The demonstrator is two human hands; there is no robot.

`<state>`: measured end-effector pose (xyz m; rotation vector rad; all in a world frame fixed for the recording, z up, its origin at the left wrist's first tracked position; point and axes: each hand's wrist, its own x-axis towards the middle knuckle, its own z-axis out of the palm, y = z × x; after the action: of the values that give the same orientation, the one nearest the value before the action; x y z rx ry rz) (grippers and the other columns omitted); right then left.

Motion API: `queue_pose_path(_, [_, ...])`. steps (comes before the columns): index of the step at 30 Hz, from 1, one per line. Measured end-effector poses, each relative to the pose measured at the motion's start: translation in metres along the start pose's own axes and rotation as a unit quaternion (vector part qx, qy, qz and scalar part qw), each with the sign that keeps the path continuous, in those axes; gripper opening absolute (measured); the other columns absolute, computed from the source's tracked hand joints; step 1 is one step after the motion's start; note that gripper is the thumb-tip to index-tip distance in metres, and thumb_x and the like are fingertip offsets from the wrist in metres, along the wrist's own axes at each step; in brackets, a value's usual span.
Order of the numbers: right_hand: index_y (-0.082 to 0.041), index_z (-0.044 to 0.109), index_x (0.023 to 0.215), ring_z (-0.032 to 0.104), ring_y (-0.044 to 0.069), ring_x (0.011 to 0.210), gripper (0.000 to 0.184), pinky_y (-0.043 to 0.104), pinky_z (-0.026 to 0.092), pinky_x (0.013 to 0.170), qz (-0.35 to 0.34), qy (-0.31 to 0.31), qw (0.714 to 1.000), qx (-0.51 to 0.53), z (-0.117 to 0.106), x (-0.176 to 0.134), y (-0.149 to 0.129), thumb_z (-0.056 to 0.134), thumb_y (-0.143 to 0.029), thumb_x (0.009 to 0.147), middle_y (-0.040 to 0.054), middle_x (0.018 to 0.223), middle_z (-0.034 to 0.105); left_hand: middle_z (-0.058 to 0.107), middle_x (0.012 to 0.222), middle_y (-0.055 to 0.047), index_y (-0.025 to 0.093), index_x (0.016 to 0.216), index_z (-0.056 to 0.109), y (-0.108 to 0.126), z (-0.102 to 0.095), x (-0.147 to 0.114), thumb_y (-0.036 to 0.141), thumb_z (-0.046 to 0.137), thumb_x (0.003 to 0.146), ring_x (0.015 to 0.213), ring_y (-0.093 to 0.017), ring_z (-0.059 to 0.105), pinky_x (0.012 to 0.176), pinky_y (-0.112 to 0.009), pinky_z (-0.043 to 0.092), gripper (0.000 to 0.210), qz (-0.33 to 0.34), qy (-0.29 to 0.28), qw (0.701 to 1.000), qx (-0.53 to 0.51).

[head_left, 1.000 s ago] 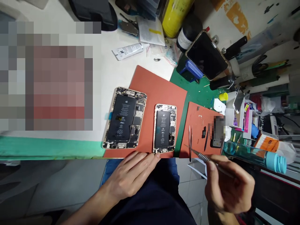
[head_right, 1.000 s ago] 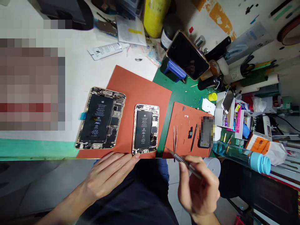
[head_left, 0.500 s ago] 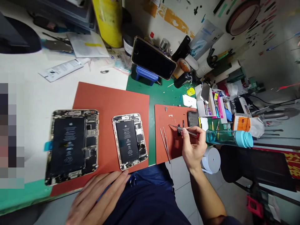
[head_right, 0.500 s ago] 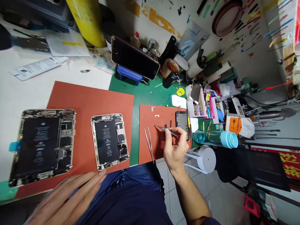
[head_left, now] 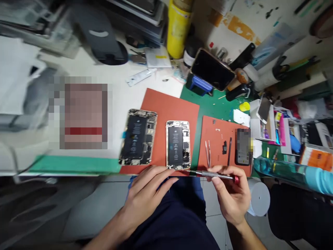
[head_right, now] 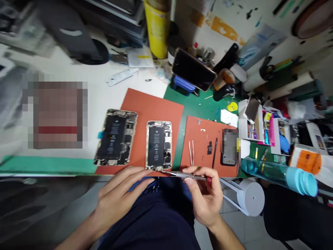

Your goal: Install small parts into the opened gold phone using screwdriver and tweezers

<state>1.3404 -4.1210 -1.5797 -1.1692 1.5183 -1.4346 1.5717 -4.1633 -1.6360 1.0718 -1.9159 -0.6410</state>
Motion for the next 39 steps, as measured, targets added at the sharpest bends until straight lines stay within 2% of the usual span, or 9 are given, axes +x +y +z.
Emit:
queue_pose_path(3, [-0.025,0.065,0.116,0.082,0.018,0.103,0.024,0.031,0.070,0.087,0.015,-0.037,0.999,0.015,0.006,-0.014,0.002,0.071,-0.007,0.101,0.0053,0.109,0.081,0.076,0.103,-0.001,0.019,0.117,0.072,0.003,0.000,0.001,0.017,0.076,0.101,0.094,-0.015,0.072,0.093,-0.031,0.058,0.017,-0.037,-0.016,0.998,-0.038])
queue_pose_path(13, [-0.025,0.065,0.119,0.081,0.019,0.102,0.028,0.033,0.071,0.087,0.021,-0.068,0.997,-0.003,0.008,-0.018,0.005,0.071,-0.006,0.100,0.0061,0.109,0.080,0.076,0.103,-0.002,0.018,0.115,0.071,-0.002,-0.003,-0.003,0.001,0.070,0.099,0.093,-0.014,0.070,0.091,-0.032,0.057,0.023,-0.027,-0.024,0.993,-0.112])
queue_pose_path(18, [-0.025,0.065,0.119,0.081,0.019,0.103,0.029,0.032,0.071,0.086,0.020,-0.067,0.997,-0.012,0.008,-0.018,0.005,0.071,-0.005,0.099,0.0060,0.109,0.080,0.078,0.105,-0.002,0.019,0.119,0.073,-0.004,-0.001,-0.004,0.000,0.071,0.097,0.093,-0.014,0.072,0.088,-0.033,0.059,0.030,-0.020,-0.016,0.992,-0.121])
queue_pose_path(25, [-0.023,0.064,0.117,0.083,0.022,0.098,0.025,0.039,0.073,0.085,0.006,-0.066,0.997,-0.034,0.009,-0.016,0.002,0.072,-0.008,0.100,0.0072,0.106,0.080,0.080,0.104,-0.002,0.020,0.117,0.075,-0.003,-0.003,-0.002,0.003,0.070,0.099,0.089,-0.014,0.074,0.085,-0.033,0.061,0.026,-0.024,-0.012,0.993,-0.117])
queue_pose_path(32, [-0.024,0.065,0.117,0.082,0.019,0.093,0.027,0.031,0.072,0.081,0.002,-0.068,0.997,-0.048,0.009,-0.013,0.002,0.074,-0.007,0.098,0.0049,0.103,0.080,0.080,0.101,-0.002,0.019,0.112,0.075,-0.003,-0.004,0.001,0.002,0.072,0.098,0.086,-0.014,0.073,0.082,-0.034,0.061,0.022,-0.012,-0.014,0.994,-0.108])
queue_pose_path(39, [-0.024,0.064,0.122,0.079,0.019,0.108,0.036,0.035,0.070,0.093,-0.023,-0.153,0.986,-0.069,0.000,-0.004,-0.004,0.071,0.000,0.096,0.0065,0.110,0.079,0.079,0.101,-0.002,0.019,0.112,0.075,-0.004,-0.005,0.001,0.004,0.071,0.099,0.085,-0.014,0.073,0.082,-0.033,0.060,0.020,-0.015,-0.037,0.993,-0.111])
